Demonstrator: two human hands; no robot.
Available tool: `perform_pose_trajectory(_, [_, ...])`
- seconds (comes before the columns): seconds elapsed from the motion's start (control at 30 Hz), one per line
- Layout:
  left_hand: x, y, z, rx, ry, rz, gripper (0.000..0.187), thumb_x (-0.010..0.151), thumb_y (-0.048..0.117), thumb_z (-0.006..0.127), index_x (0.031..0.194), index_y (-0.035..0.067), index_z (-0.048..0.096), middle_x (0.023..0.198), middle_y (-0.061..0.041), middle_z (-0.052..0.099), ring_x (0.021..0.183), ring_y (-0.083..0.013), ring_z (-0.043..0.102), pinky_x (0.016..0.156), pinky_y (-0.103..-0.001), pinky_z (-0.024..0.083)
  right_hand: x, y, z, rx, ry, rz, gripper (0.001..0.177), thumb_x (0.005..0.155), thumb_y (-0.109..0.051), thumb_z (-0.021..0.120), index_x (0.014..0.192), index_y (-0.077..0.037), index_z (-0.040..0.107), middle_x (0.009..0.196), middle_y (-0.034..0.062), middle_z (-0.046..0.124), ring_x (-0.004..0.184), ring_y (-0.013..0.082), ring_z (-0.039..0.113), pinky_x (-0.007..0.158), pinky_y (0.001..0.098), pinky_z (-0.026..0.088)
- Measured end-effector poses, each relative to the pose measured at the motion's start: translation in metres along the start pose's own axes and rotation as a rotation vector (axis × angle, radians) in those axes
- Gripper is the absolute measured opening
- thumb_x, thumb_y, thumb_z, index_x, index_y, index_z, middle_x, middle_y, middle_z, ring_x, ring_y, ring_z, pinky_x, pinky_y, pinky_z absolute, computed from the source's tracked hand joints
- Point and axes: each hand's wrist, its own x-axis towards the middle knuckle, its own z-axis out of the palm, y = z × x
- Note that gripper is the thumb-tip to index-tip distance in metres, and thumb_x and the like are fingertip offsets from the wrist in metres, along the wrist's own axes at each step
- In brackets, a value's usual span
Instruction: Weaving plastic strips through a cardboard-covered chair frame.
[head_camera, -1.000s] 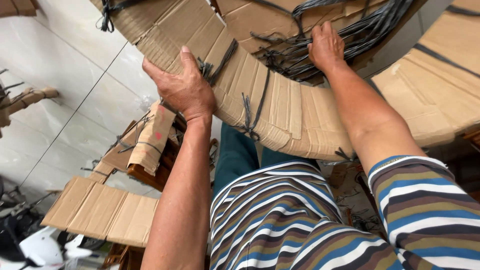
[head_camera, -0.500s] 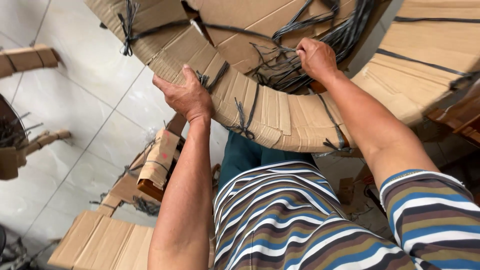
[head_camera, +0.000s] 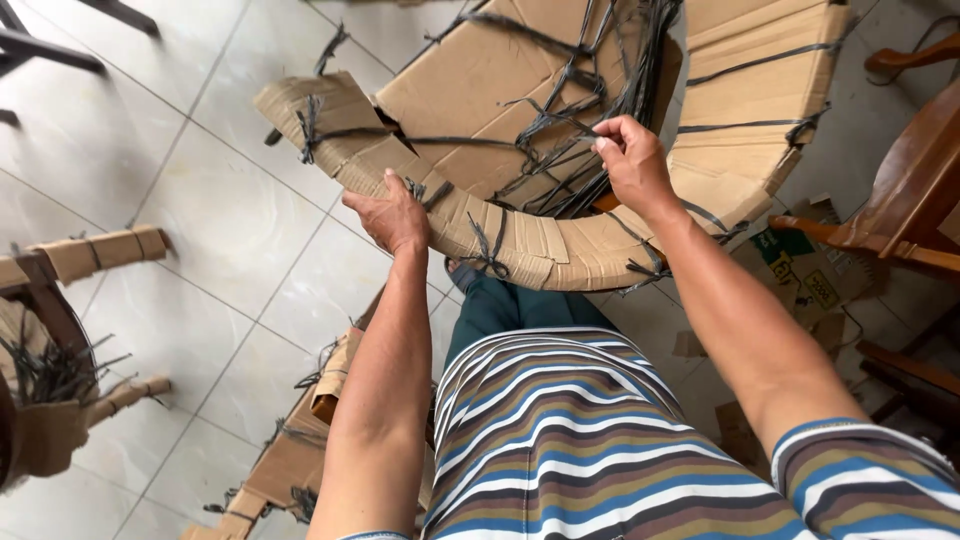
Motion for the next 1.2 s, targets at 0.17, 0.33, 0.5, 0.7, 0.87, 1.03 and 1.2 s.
perform_pose_trajectory(0.17, [-0.041,0.024,-0.056,0.010,-0.070,0.157,0.083,0.093,0.049,0.075,0.154,0.012,0.033,0.155,-0.023,0.042,0.144,-0.0460,0.043,0.113,-0.067,0.037,-0.032,-0.027,-0.011,0.001,0.158,-0.028,0.013,0.098,-0.006,0.068,0.108,-0.012,0.072,0.116,0.0078,0.073,0.078,0.0178,0.068,0.070,0.0304,0.054])
perform_pose_trajectory(0.33, [-0.099,0.052,-0.095,-0.311,-0.129,0.698,0.030,0.103,0.018,0.060,0.132,0.010,0.058,0.139,-0.019,0.054,0.139,-0.0394,0.047,0.115,-0.053,0.036,-0.053,-0.049,-0.019,0.053,0.364,-0.162,0.005,0.099,-0.004,0.070,0.104,-0.004,0.069,0.129,0.0146,0.061,0.088,0.0255,0.067,0.080,0.0349,0.055])
perform_pose_trajectory(0.5, [-0.134,0.064,-0.115,-0.458,-0.786,0.868,0.057,0.096,0.000,0.063,0.149,0.010,0.047,0.151,-0.018,0.045,0.104,-0.0317,0.069,0.092,-0.042,0.058,-0.104,-0.141,-0.008,0.282,0.130,-0.069,0.012,0.105,-0.010,0.065,0.113,-0.001,0.064,0.092,0.0129,0.069,0.079,0.0134,0.065,0.065,0.0252,0.057])
perform_pose_trajectory(0.7, [-0.125,0.012,-0.082,-0.425,-1.063,0.911,0.021,0.095,0.009,0.062,0.116,0.013,0.059,0.102,-0.014,0.064,0.090,-0.0423,0.067,0.074,-0.048,0.055,-0.165,-0.201,0.040,0.392,-0.036,-0.086,0.009,0.096,-0.007,0.074,0.103,-0.003,0.071,0.079,0.0117,0.072,0.074,0.0101,0.068,0.063,0.0298,0.060])
perform_pose_trajectory(0.87, [-0.104,0.002,-0.125,-0.321,-1.057,0.865,0.008,0.098,0.019,0.070,0.097,0.016,0.077,0.076,-0.008,0.073,0.074,-0.0305,0.073,0.070,-0.042,0.056,-0.173,-0.175,0.030,0.686,0.153,-0.025,0.008,0.105,-0.011,0.063,0.107,-0.006,0.058,0.078,0.0138,0.069,0.067,0.0133,0.062,0.060,0.0242,0.054])
perform_pose_trajectory(1.03, [-0.072,-0.024,-0.158,-0.179,-1.021,0.811,0.016,0.099,0.034,0.071,0.093,0.020,0.076,0.070,0.001,0.074,0.067,-0.0187,0.071,0.069,-0.034,0.056,-0.152,-0.131,-0.028,0.880,0.484,0.158,0.008,0.107,-0.023,0.063,0.107,-0.021,0.056,0.081,0.0006,0.066,0.068,0.0061,0.063,0.059,0.0150,0.053])
perform_pose_trajectory(1.2, [-0.058,-0.040,-0.187,-0.137,-0.951,0.787,0.017,0.101,0.030,0.068,0.094,0.016,0.075,0.067,-0.004,0.070,0.066,-0.0244,0.068,0.069,-0.039,0.055,-0.139,-0.080,-0.082,1.043,0.594,0.139,0.009,0.109,-0.023,0.064,0.104,-0.022,0.057,0.086,0.0018,0.067,0.072,0.0107,0.065,0.063,0.0190,0.055])
